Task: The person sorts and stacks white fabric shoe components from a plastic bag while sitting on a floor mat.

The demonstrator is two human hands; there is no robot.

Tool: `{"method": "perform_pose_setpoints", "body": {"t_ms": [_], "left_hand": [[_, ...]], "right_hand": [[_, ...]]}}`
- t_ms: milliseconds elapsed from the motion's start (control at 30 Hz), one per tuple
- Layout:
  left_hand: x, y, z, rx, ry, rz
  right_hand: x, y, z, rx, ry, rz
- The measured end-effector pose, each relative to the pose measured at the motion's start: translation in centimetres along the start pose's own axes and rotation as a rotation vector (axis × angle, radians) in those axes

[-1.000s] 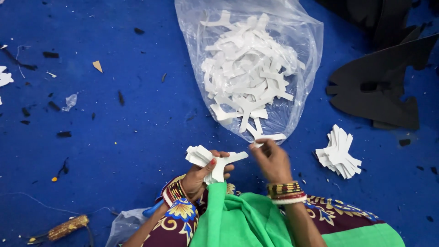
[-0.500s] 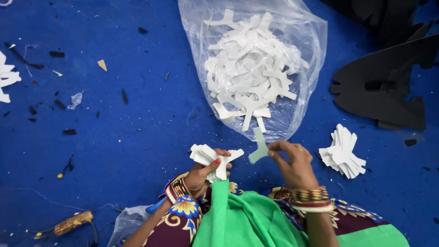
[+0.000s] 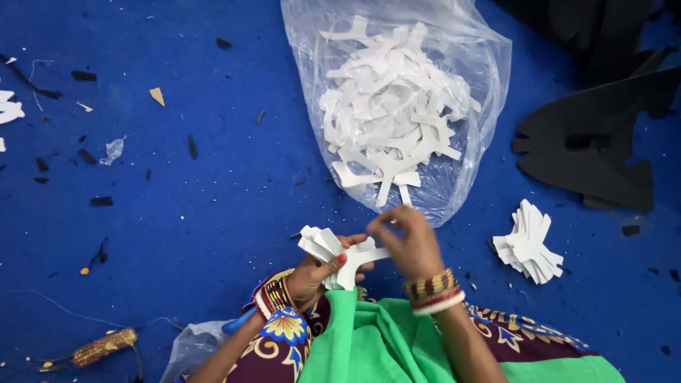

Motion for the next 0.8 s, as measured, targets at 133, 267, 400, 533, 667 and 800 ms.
{"method": "perform_pose_setpoints", "body": {"t_ms": [133, 267, 400, 533, 667, 800], "left_hand": [[-1.0, 0.6, 0.3, 0.010, 0.004, 0.042], [-1.3, 0.4, 0.4, -0.010, -0.034, 0.130], [-0.5, -0.2, -0.1, -0.040, -0.056, 0.163], [-1.9, 1.0, -0.2, -0.058, -0.094, 0.154], [-0.8, 1.0, 0.0, -0.081, -0.065, 0.031], [-0.8, 0.9, -0.4, -0.119, -0.156, -0.006]], "right_hand": [[-0.6, -4.8, 4.6, -0.010, -0.183, -0.109], [-0.6, -1.4, 6.3, -0.262, -0.270, -0.227], [0.3, -4.0, 5.4, 0.027, -0.253, -0.256], [0.5, -7.8, 2.7, 0.101, -0.227, -0.200], [-0.9, -7.4, 1.9, 0.092, -0.236, -0.284], [-1.1, 0.0, 3.0, -0.469, -0.336, -0.469]]}}
Point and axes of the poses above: each hand's wrist, its own z-axis towards the middle knuckle, its own x-axis out of the palm, y = z × x, the point moved 10 cm from there along z, towards the middle knuckle, and after that the axes turned 2 degrees about -y, right-handed, at the moved point
